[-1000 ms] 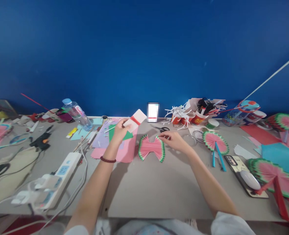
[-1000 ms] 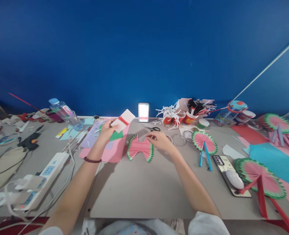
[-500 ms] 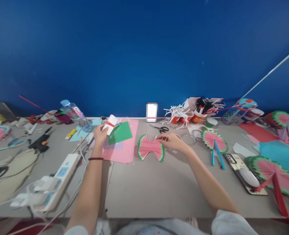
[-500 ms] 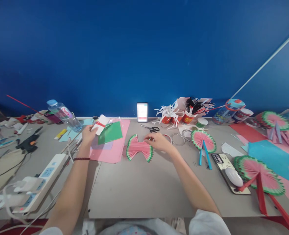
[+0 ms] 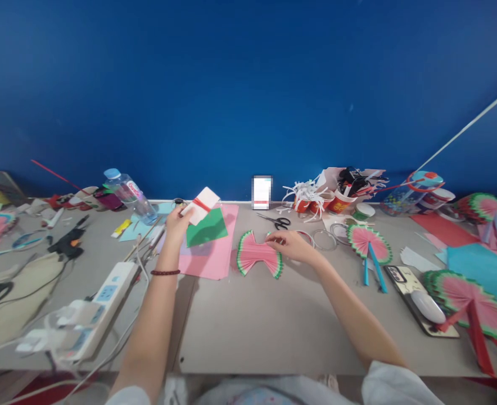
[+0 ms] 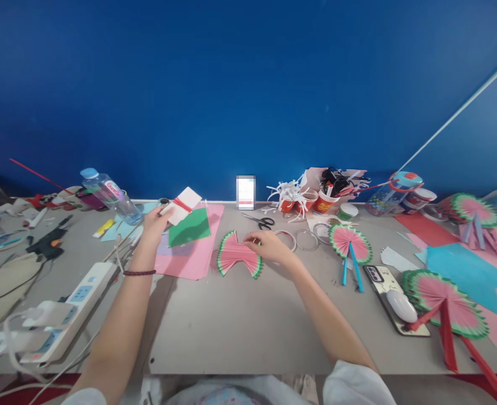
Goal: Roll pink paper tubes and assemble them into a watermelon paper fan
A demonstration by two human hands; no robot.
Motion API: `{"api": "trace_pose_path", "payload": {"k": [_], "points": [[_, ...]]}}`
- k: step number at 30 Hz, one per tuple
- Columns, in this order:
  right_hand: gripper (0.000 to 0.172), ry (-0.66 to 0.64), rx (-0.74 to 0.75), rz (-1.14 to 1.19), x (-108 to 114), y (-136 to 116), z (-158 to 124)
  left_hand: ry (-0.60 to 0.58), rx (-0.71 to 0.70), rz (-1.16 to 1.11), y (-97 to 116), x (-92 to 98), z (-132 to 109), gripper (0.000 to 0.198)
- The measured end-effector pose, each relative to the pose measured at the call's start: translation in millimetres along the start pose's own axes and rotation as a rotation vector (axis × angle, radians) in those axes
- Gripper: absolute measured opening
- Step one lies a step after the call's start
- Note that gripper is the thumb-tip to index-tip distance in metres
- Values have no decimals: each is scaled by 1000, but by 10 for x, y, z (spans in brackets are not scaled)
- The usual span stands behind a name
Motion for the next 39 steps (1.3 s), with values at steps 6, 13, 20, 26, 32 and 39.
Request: {"api": "trace_pose_path", "payload": {"k": [6, 13, 20, 26, 32, 39], "points": [[37, 89, -157, 429, -160, 32, 28, -434, 161, -377, 400, -515, -470, 42], [56, 122, -80, 791, -236, -39, 51, -668, 14, -344, 659, -769, -913, 36], [29, 338, -92, 831, -182, 30, 66, -813, -50, -300, 692, -890, -1025, 38], [30, 416, -130, 681, -123, 114, 62, -748, -90, -335, 734, -877, -1048, 34], [28, 430, -107, 599, -113, 128, 61, -723, -52, -333, 758, -895, -1071, 33], [25, 481, -50, 539, -17, 159, 71, -257, -642, 8, 865, -724, -1048, 12]]}}
Point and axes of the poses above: each hand's wrist, its own z-axis towards the middle knuckle, its own x-axis out of the back of the hand, y = z × x, the point moved 4 cm from there along z, towards the middle knuckle, and after that the axes turned 9 degrees about z, right-handed, at the moved point
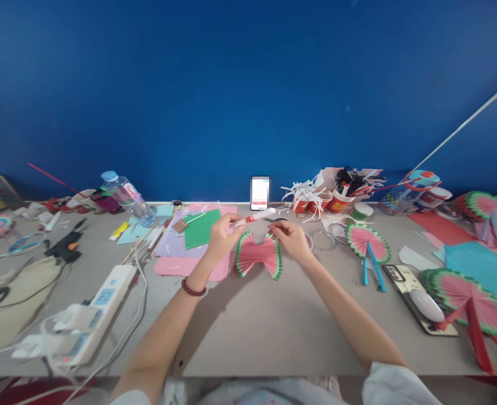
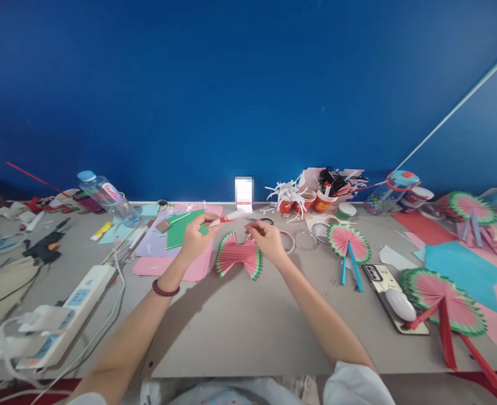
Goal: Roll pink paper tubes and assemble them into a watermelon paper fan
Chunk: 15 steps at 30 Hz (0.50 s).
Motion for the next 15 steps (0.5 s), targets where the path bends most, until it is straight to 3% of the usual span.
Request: {"api": "trace_pose_path", "payload": {"k": [3, 6, 10, 15], "points": [[27, 55, -8, 50, 53, 25, 34, 180, -409, 388, 130, 58, -52, 13], [30, 172, 68, 77, 122, -16, 25, 278, -663, 590, 213, 46, -128, 15], [22, 275, 372, -126, 164, -251, -64, 312, -796, 644, 258, -1, -205, 14], [17, 131, 706, -428, 26, -483, -184, 365, -845, 615, 283, -34, -256, 19]]}}
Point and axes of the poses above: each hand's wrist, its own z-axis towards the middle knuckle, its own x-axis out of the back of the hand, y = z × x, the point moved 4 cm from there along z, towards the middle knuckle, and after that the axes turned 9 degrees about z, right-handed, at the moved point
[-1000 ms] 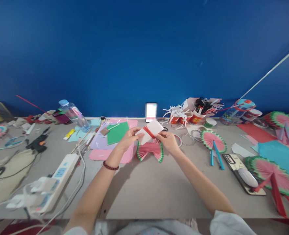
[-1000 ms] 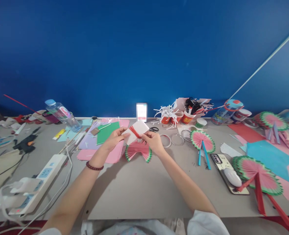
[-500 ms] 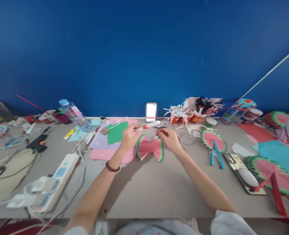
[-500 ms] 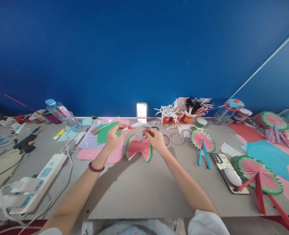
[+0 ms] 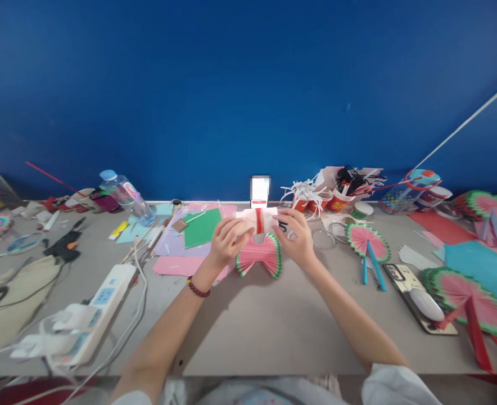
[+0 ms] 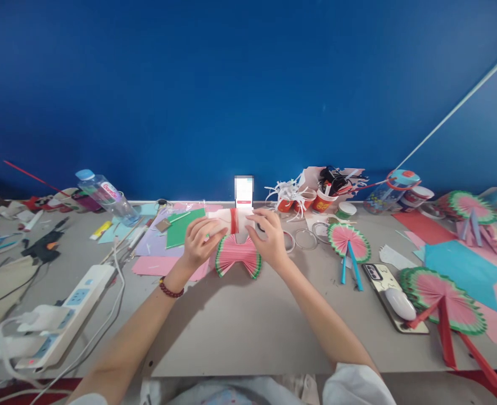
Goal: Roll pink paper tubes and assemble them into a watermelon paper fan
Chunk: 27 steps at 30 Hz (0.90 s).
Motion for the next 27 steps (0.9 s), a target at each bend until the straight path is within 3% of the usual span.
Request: {"api": "trace_pose_path", "payload": {"k": [4, 9, 13, 19, 23, 27], "points": [[19, -49, 114, -46, -73, -69, -28, 18, -72, 10, 87, 2, 29, 20], [12, -40, 141, -9, -115, -50, -59, 2, -127, -38, 215, -30, -8, 23], [11, -80, 93, -62, -127, -29, -65, -102, -8, -212, 216, -108, -106, 25], [11, -77, -33, 4, -93, -21, -46, -372, 131, -274, 167, -255, -215, 15], [9, -48, -113, 76, -45, -15, -14, -375, 148, -272, 161, -262, -196, 10], [9, -17, -99, 104, -2, -38, 15, -337, 158, -320, 167, -236, -155, 8]]}}
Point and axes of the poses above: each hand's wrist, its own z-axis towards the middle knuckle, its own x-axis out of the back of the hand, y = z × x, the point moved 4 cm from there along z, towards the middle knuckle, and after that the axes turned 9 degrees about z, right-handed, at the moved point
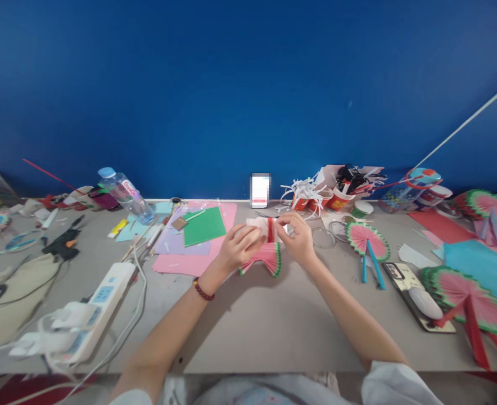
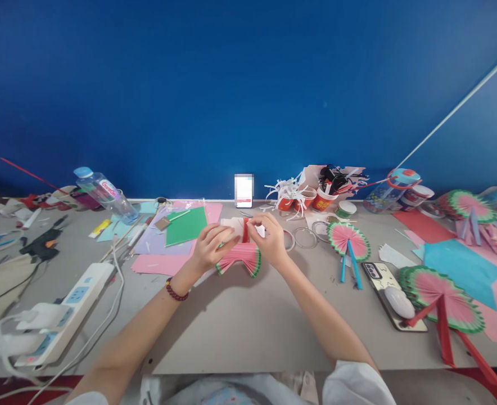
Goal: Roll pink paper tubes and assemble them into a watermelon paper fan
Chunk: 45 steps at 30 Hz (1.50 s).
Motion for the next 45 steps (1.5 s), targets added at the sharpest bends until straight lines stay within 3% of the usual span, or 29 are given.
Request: {"api": "trace_pose_path", "payload": {"k": [4, 6, 9, 12, 15, 19, 22, 28, 32, 37, 41, 45], "points": [[7, 102, -40, 25, 72, 52, 8, 93, 127, -38, -12, 57, 36, 9], [11, 201, -123, 65, 123, 123, 9, 114, 341, -138, -73, 65, 55, 9], [22, 294, -286, 216, 145, 251, 1, 111, 757, -490, -195, 17, 43, 19], [26, 216, -396, 360, 59, 337, -14, 81, 1063, -874, -256, -62, 13, 30], [40, 81, -493, 380, -51, 391, -63, 34, 1220, -1082, -263, -112, -13, 35], [40, -172, -634, 279, -167, 409, -148, 34, 1231, -1140, -245, -136, -21, 38], [37, -279, -629, 152, -190, 337, -165, 36, 1211, -1071, -236, -130, -22, 40], [37, -202, -502, -187, -139, 190, -144, 1, 1029, -830, -178, -60, 34, 29], [35, -189, -435, -248, -140, 203, -157, -16, 976, -777, -122, -57, 41, 28], [31, -232, -386, -71, -166, 266, -132, 54, 1026, -869, -149, -55, 43, 27], [30, -259, -479, 196, -169, 372, -101, 89, 1144, -1168, -220, -76, 41, 28], [35, -219, -599, 364, -118, 501, -77, -37, 1139, -1334, -270, -46, 46, 32]]}}
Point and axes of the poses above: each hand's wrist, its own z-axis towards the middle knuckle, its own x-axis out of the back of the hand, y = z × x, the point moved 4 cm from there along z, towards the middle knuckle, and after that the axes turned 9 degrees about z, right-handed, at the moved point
